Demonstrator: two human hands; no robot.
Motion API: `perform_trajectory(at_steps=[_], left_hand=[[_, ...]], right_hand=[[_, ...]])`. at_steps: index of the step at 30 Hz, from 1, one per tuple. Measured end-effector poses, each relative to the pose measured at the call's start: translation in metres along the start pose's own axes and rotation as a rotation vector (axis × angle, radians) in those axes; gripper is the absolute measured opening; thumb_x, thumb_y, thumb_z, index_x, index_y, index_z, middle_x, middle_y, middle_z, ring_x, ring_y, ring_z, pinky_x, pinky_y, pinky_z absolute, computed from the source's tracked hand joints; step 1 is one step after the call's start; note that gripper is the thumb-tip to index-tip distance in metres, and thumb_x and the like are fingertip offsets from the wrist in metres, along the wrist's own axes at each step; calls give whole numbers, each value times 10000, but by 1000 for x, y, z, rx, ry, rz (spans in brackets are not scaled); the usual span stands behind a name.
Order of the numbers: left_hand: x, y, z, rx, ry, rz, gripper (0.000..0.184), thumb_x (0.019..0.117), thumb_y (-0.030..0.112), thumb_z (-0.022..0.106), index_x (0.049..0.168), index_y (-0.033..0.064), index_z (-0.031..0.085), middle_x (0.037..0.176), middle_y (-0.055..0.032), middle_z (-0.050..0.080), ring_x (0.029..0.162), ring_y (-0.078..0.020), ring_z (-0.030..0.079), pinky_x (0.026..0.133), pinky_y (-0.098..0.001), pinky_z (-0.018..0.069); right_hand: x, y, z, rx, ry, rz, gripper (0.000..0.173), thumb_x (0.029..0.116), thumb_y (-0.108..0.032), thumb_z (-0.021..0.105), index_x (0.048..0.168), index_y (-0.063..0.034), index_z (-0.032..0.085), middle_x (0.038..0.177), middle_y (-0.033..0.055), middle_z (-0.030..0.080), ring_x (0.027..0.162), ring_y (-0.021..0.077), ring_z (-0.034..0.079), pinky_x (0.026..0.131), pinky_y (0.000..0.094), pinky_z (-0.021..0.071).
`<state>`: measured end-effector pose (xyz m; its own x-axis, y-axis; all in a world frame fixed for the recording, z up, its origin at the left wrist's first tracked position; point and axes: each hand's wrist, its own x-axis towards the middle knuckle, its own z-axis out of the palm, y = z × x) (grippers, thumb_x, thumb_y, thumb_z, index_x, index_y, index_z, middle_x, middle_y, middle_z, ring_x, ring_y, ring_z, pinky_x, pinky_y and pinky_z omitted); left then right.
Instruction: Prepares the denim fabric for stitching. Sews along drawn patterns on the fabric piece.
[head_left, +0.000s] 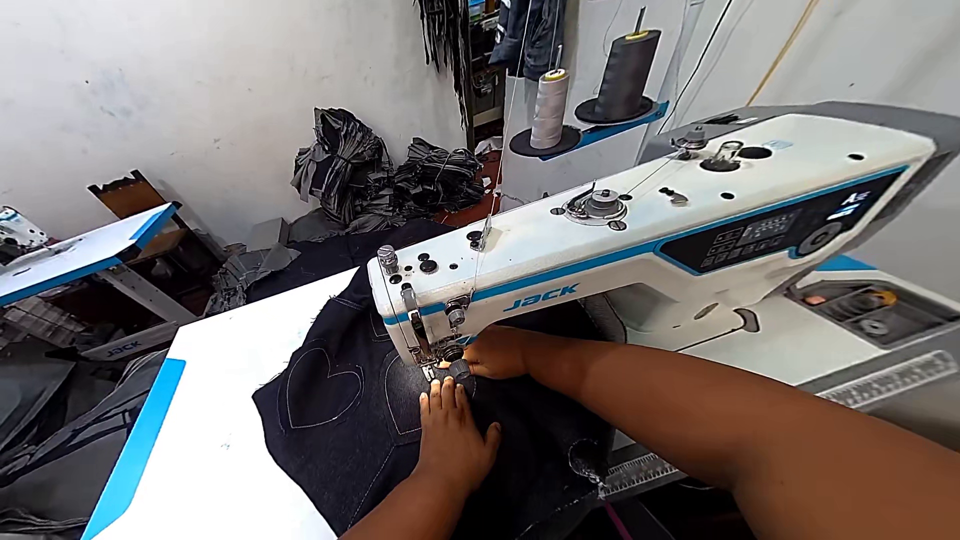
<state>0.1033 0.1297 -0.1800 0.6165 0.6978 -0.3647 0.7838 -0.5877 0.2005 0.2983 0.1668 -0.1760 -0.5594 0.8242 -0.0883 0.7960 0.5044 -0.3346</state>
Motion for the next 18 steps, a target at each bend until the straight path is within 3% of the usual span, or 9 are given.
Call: perform_trajectory(at_steps=[3, 7, 10, 12, 15, 18], left_hand=[[3, -12, 19, -12, 93, 96, 754, 1061, 533, 322, 1610, 20, 266, 1691, -154, 240, 1586, -307, 156, 1278, -500, 52], [1, -40, 11, -8, 20, 228, 720, 1056, 529, 365, 1617, 84, 290, 1698, -95, 246, 1589, -272, 145, 1281, -493, 50], [6, -95, 6, 55, 19, 539, 682, 1045, 497, 416, 1585, 82, 374, 1667, -99, 327, 1580, -266, 196, 1282, -486, 92], [22, -142, -4, 142, 34, 801, 676, 1023, 500, 417, 1547, 73, 445, 1635, -118, 387, 1564, -302, 249, 1269, -541, 139], [51, -185, -27, 287, -20, 994, 714, 971, 549, 473, 1541, 117, 476, 1653, -96, 362, 1571, -329, 219, 1237, -636, 144], [74, -195, -47, 361, -67, 1124, 718, 910, 482, 632, 1503, 92, 526, 1624, -115, 409, 1545, -365, 281, 1219, -633, 195]], right_hand=[[0, -3, 3, -6, 9, 26, 335, 1081, -173, 471, 1262, -36, 717, 1286, 165, 693, 1281, 420, 572, 1079, 678, 356], [-4, -17, -11, -66, -70, 81, 324, 1071, -249, 518, 1264, -87, 721, 1273, 152, 695, 1255, 386, 590, 1051, 622, 403], [-15, -21, 1, -148, -51, 65, 437, 1034, -422, 567, 1385, -179, 658, 1462, 94, 580, 1314, 380, 516, 1052, 613, 391], [-23, -38, 27, -182, 41, 119, 533, 1032, -532, 493, 1438, -209, 616, 1528, 59, 533, 1318, 377, 515, 1046, 608, 415], [-21, -87, 55, -90, 32, 350, 604, 1077, -548, 330, 1513, -177, 521, 1596, 39, 461, 1401, 386, 454, 1073, 625, 371], [-10, -113, 73, -101, 169, 478, 610, 1069, -548, 335, 1462, -152, 582, 1536, 46, 537, 1363, 383, 511, 1003, 631, 420]])
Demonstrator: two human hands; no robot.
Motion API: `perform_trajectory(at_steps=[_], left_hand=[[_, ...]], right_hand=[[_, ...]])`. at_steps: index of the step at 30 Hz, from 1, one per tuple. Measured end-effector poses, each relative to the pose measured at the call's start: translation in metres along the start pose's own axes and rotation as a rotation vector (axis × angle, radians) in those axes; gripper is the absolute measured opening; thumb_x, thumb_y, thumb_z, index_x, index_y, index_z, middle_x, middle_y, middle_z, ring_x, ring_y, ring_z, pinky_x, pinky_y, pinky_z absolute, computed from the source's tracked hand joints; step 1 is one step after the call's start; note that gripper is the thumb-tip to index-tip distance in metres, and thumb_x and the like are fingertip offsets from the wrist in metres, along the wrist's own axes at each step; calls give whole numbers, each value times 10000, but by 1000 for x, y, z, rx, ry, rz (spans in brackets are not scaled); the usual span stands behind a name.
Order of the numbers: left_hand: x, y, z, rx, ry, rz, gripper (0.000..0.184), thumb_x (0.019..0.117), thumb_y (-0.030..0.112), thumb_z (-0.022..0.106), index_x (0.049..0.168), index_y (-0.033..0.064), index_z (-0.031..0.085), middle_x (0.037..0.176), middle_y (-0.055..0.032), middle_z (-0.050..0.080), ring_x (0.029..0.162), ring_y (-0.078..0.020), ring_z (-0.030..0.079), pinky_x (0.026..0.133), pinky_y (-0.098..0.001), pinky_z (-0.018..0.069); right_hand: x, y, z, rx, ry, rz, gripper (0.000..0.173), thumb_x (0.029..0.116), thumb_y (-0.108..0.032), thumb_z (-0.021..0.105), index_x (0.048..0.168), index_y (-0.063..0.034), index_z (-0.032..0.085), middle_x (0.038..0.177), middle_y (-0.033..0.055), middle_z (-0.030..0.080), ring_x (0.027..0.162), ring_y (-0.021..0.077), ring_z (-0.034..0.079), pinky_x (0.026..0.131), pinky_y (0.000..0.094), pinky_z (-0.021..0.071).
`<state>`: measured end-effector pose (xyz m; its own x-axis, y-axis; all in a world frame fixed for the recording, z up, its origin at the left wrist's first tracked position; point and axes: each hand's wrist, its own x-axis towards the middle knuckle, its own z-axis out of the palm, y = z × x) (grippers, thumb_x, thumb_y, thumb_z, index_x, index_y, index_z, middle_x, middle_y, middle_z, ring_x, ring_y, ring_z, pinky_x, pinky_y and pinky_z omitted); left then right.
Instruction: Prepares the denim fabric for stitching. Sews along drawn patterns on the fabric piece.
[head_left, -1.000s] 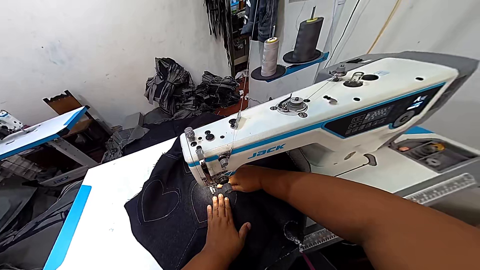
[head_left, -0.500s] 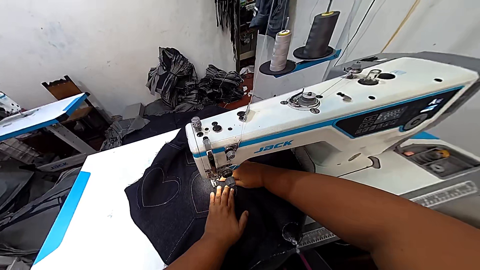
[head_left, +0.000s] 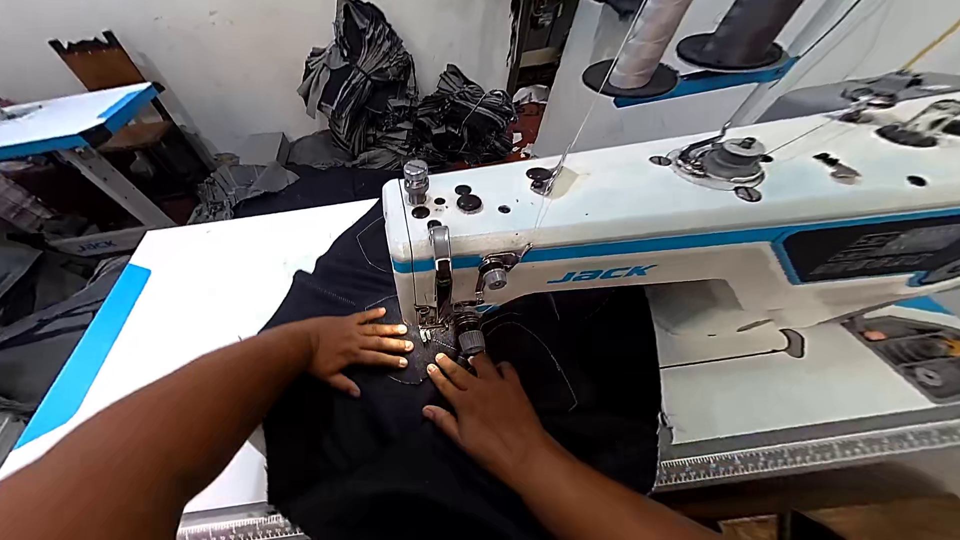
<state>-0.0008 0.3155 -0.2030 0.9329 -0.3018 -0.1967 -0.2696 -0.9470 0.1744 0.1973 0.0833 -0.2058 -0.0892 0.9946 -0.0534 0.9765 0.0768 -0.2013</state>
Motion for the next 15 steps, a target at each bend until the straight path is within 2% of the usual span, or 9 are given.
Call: perform_trajectory(at_steps=[2, 3, 7, 11, 15], left_hand=[[1, -7, -8, -20, -31, 42, 712, 869, 402, 726, 1482, 83, 552, 1599, -127, 445, 1529, -379, 313, 1215, -628, 209], [2, -9, -10, -26, -34, 62, 697, 875, 391, 714, 1476, 74, 557, 1588, -138, 457, 1522, -388, 324, 1211, -631, 213], [0, -11, -4, -17, 25, 87, 692, 933, 513, 551, 1466, 72, 567, 1576, -135, 474, 1508, -391, 353, 1208, -635, 223], [-3, 1, 7, -3, 126, 8, 769, 923, 630, 449, 1474, 106, 563, 1582, -136, 466, 1499, -379, 371, 1197, -635, 243], [-7, 6, 16, 23, 156, -79, 812, 927, 686, 390, 1506, 133, 528, 1597, -119, 448, 1512, -372, 348, 1203, -639, 237]], right_hand=[[2, -11, -3, 23, -62, 54, 623, 1072, -556, 328, 1500, -154, 535, 1572, 41, 493, 1400, 365, 473, 1036, 623, 385], [2, -12, -3, 28, -76, 61, 626, 1072, -563, 325, 1510, -162, 523, 1582, 30, 481, 1408, 354, 463, 1038, 617, 379], [2, 6, 10, 17, 128, -53, 595, 1046, -578, 378, 1406, -182, 639, 1464, 12, 602, 1279, 331, 569, 933, 574, 450], [9, 29, 3, 29, 133, -159, 573, 1020, -576, 462, 1396, -187, 653, 1440, 36, 622, 1246, 371, 578, 908, 599, 442], [19, 43, -1, 61, 93, -215, 579, 1018, -597, 458, 1397, -205, 654, 1456, 27, 609, 1275, 364, 551, 957, 590, 418]])
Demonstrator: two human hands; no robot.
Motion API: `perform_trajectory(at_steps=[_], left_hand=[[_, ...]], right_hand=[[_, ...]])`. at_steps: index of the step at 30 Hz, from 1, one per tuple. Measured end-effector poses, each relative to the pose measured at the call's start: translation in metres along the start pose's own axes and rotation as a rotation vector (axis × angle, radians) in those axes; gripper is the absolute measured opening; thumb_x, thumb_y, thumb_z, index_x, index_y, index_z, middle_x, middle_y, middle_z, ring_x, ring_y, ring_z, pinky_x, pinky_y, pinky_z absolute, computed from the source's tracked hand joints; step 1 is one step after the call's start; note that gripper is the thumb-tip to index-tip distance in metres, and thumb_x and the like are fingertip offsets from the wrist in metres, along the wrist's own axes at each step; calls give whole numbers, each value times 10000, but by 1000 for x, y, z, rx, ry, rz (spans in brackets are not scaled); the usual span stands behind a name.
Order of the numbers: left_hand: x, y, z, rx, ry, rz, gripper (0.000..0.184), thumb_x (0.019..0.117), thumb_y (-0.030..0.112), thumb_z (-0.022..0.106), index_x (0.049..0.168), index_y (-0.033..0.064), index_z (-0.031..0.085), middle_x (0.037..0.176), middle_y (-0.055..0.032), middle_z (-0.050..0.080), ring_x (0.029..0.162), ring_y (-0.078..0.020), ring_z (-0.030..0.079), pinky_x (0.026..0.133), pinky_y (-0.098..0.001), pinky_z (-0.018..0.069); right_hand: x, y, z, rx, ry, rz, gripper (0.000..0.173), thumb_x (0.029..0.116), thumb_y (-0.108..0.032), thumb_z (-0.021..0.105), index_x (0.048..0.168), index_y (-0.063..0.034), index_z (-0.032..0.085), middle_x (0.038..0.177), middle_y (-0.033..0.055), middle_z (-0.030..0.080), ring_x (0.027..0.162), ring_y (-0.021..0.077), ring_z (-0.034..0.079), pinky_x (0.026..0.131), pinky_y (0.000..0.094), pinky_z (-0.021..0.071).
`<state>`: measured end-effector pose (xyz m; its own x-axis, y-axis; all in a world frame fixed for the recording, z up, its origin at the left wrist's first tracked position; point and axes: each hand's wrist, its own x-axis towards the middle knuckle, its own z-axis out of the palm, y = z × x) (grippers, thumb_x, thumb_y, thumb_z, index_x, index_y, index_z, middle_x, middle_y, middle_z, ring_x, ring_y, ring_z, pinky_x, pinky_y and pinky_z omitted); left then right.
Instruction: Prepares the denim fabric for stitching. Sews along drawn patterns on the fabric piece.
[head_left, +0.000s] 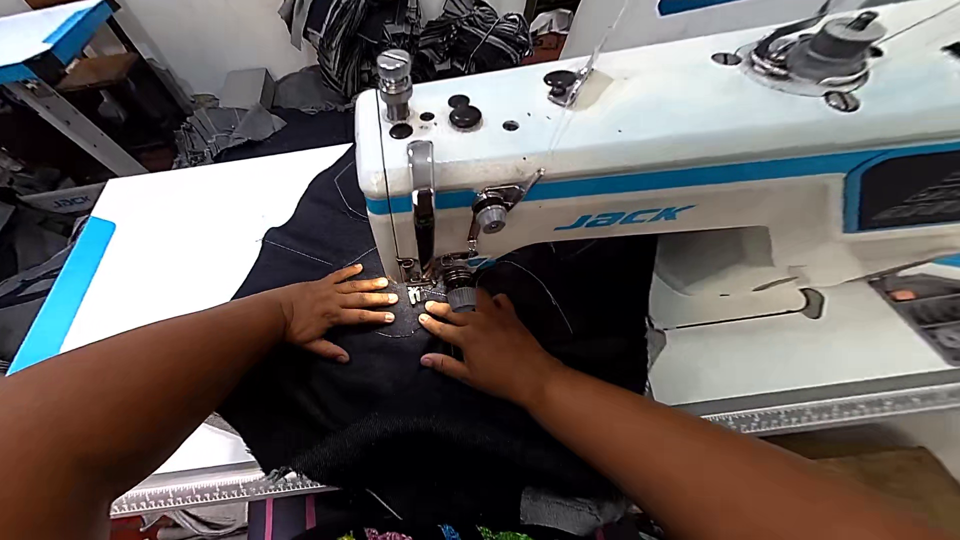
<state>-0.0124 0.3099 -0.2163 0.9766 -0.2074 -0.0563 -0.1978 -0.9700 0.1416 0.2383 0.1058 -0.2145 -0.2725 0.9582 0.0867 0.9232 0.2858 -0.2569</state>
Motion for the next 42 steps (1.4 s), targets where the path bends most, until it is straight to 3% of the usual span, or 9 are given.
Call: perform_trajectory(at_steps=[9, 15, 18, 21, 25, 29, 34, 39, 42], left_hand=[[1, 14, 6, 12, 57, -186, 840, 939, 707, 326, 1510, 122, 517, 1614, -125, 421, 1524, -356, 332, 1192, -671, 219], [19, 68, 6, -38, 75, -532, 760, 940, 578, 549, 1540, 118, 475, 1643, -118, 373, 1548, -363, 271, 1188, -697, 177], [29, 83, 2, -64, 24, -648, 799, 948, 629, 533, 1581, 158, 412, 1667, -73, 337, 1565, -313, 240, 1203, -664, 178], [22, 51, -12, 38, 67, -421, 845, 949, 733, 350, 1504, 120, 526, 1504, -101, 557, 1379, -341, 513, 1055, -625, 394], [11, 20, -1, -24, 25, -250, 909, 924, 766, 303, 1535, 118, 486, 1628, -52, 414, 1551, -318, 282, 1212, -681, 143], [11, 33, 10, -55, 68, -340, 999, 887, 839, 264, 1558, 122, 450, 1643, -45, 389, 1561, -303, 259, 1197, -704, 136], [31, 74, 0, -168, -30, -679, 919, 922, 747, 468, 1618, 164, 329, 1710, 14, 231, 1603, -233, 61, 1224, -659, -8], [45, 102, 3, -221, 58, -825, 910, 921, 730, 509, 1610, 158, 350, 1700, -11, 263, 1596, -293, 110, 1215, -690, 31], [43, 83, -19, -131, -73, -699, 715, 1025, 627, 404, 1577, 173, 419, 1650, -46, 369, 1506, -342, 324, 1142, -653, 270]], right_hand=[[19, 32, -10, 14, 10, -143, 564, 988, -590, 525, 1349, -192, 695, 1423, 48, 636, 1221, 352, 567, 936, 560, 419], [45, 68, -38, -18, -137, -369, 454, 1015, -446, 568, 1353, -169, 690, 1392, 75, 659, 1274, 374, 579, 989, 615, 423], [49, 37, -79, -113, -436, -168, 395, 1053, -334, 564, 1398, -161, 647, 1359, 123, 664, 1309, 388, 559, 1081, 627, 378], [36, -22, -80, -9, -514, 268, 494, 1074, -371, 492, 1470, -84, 554, 1537, 201, 484, 1494, 471, 298, 1154, 784, 100], [13, -65, -23, 73, -433, 438, 747, 1055, -632, 283, 1656, -197, 197, 1736, 67, 112, 1583, 424, -8, 1099, 839, -51], [-1, -39, -5, 12, -268, 281, 703, 1063, -591, 332, 1626, -172, 307, 1708, 30, 245, 1585, 381, 107, 1129, 814, -10], [7, 17, -18, -37, -205, -11, 616, 1046, -544, 453, 1553, -194, 471, 1618, 49, 432, 1561, 357, 233, 1172, 773, 28], [14, 10, -34, -64, -257, 34, 518, 1053, -415, 517, 1521, -195, 520, 1572, 90, 490, 1522, 397, 310, 1170, 779, 43], [8, -64, -29, 99, -279, 349, 590, 1083, -454, 380, 1580, -136, 406, 1671, 106, 322, 1574, 431, 111, 1127, 828, -43]])
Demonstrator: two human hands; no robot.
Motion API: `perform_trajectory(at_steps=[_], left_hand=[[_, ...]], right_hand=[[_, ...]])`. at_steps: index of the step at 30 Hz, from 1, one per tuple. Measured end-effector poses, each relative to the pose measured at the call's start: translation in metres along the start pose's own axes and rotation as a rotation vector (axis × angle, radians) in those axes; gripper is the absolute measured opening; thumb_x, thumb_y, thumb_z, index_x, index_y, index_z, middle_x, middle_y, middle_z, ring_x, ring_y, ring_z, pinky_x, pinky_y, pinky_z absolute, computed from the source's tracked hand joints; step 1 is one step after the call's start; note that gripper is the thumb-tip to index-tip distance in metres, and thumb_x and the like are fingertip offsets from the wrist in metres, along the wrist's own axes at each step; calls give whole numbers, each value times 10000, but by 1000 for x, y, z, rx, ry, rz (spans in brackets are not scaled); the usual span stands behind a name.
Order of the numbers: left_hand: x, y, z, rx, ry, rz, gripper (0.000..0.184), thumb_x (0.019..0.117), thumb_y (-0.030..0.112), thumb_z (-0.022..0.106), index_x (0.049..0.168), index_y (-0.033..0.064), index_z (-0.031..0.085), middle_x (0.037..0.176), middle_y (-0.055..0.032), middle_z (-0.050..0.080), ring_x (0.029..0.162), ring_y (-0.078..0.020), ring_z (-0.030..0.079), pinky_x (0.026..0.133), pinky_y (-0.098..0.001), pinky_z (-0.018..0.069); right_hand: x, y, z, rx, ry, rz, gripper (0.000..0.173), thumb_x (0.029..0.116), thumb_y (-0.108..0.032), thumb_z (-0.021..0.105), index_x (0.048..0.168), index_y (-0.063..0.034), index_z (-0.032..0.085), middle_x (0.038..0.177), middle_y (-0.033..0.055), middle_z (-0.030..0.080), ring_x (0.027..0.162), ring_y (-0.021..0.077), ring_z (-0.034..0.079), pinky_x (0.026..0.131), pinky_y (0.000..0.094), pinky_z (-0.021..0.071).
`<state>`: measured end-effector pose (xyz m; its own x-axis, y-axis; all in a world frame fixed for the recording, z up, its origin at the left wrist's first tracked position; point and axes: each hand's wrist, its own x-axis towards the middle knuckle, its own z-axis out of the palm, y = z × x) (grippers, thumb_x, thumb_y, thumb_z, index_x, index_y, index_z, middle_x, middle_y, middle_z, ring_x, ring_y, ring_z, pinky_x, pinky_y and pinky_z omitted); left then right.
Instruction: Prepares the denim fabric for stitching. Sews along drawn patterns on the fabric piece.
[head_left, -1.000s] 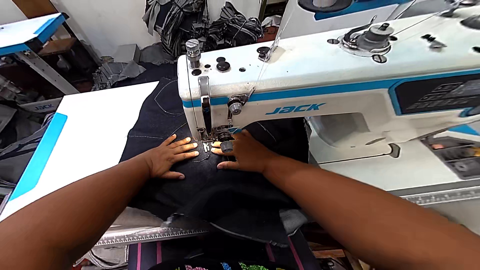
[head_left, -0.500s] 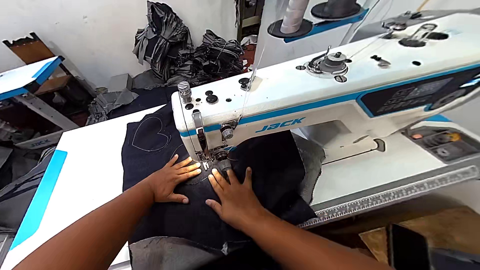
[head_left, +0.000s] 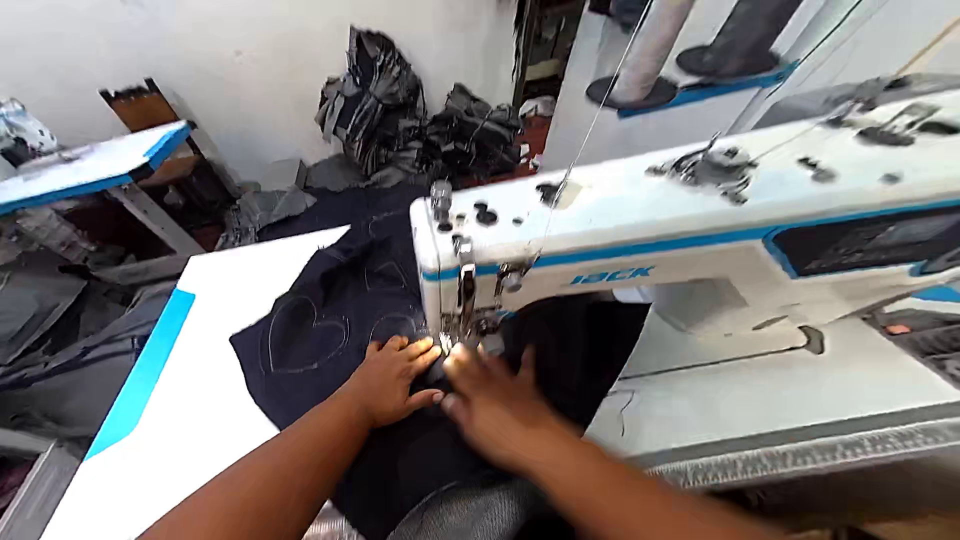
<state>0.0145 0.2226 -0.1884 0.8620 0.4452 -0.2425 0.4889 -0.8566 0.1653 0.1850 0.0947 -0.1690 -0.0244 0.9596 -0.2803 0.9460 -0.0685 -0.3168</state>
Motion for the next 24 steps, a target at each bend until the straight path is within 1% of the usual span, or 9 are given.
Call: perform_trajectory(at_steps=[1, 3, 5, 9, 12, 15, 17, 20, 24], left_hand=[[5, -12, -5, 49, -16, 101, 662, 1055, 575, 352, 1558, 156, 451, 1615, -73, 420, 1467, -343, 379, 1129, -633, 297], [14, -34, -6, 42, -67, 249, 658, 1079, 521, 268, 1587, 122, 389, 1660, -85, 347, 1564, -325, 231, 1230, -652, 101], [14, -42, 2, -66, -43, 285, 676, 1070, 506, 255, 1589, 90, 373, 1678, -88, 308, 1587, -302, 167, 1247, -633, 18], [5, -20, 14, -140, -16, 75, 654, 1082, 490, 158, 1599, 153, 373, 1693, -7, 280, 1596, -221, 125, 1258, -598, -1], [3, 5, 16, -172, 5, -100, 565, 1105, 372, 187, 1615, 185, 340, 1708, 34, 231, 1601, -197, 61, 1254, -588, -29], [3, 23, 8, -112, -57, -209, 529, 1110, 299, 247, 1633, 234, 289, 1718, 63, 184, 1597, -228, 93, 1238, -594, 103], [5, 26, 5, -68, -64, -229, 527, 1108, 332, 256, 1629, 263, 295, 1713, 65, 205, 1573, -273, 181, 1167, -610, 237], [7, 36, 6, -55, -76, -311, 549, 1112, 414, 240, 1641, 267, 257, 1719, 64, 184, 1577, -294, 168, 1166, -632, 228], [16, 54, -3, -28, -143, -451, 589, 1111, 467, 220, 1656, 246, 189, 1731, 46, 127, 1580, -318, 150, 1152, -653, 244]], right_hand=[[-5, -15, 13, 59, 4, 37, 657, 1074, -524, 354, 1609, -142, 348, 1694, 78, 273, 1580, 424, 84, 1118, 834, -48], [-6, -16, 44, 41, 137, 13, 751, 1026, -612, 378, 1605, -134, 359, 1683, 58, 306, 1570, 426, 151, 1093, 851, 0], [-3, -2, 46, 24, 149, -45, 768, 1016, -626, 401, 1602, -131, 364, 1676, 50, 327, 1569, 409, 172, 1096, 844, 2], [6, 39, 28, 13, 56, -229, 730, 1034, -606, 398, 1601, -147, 364, 1669, 45, 341, 1572, 368, 188, 1126, 818, 9], [21, 73, 17, -67, 28, -391, 676, 1045, -583, 406, 1588, -181, 405, 1659, 20, 364, 1582, 308, 185, 1168, 767, -30], [30, 86, 3, -133, 48, -446, 579, 1049, -513, 458, 1543, -212, 488, 1610, 11, 446, 1571, 278, 230, 1203, 724, -18], [21, 57, -3, -38, 53, -246, 484, 1074, -419, 448, 1489, -195, 558, 1567, 33, 500, 1556, 296, 263, 1207, 723, -20], [-1, 7, 17, 161, 56, -30, 532, 1098, -440, 338, 1519, -164, 509, 1622, 38, 423, 1570, 351, 203, 1175, 772, 10], [6, 33, 34, 111, 154, -151, 534, 1081, -468, 392, 1507, -178, 528, 1602, -1, 459, 1552, 319, 278, 1170, 770, 51]])
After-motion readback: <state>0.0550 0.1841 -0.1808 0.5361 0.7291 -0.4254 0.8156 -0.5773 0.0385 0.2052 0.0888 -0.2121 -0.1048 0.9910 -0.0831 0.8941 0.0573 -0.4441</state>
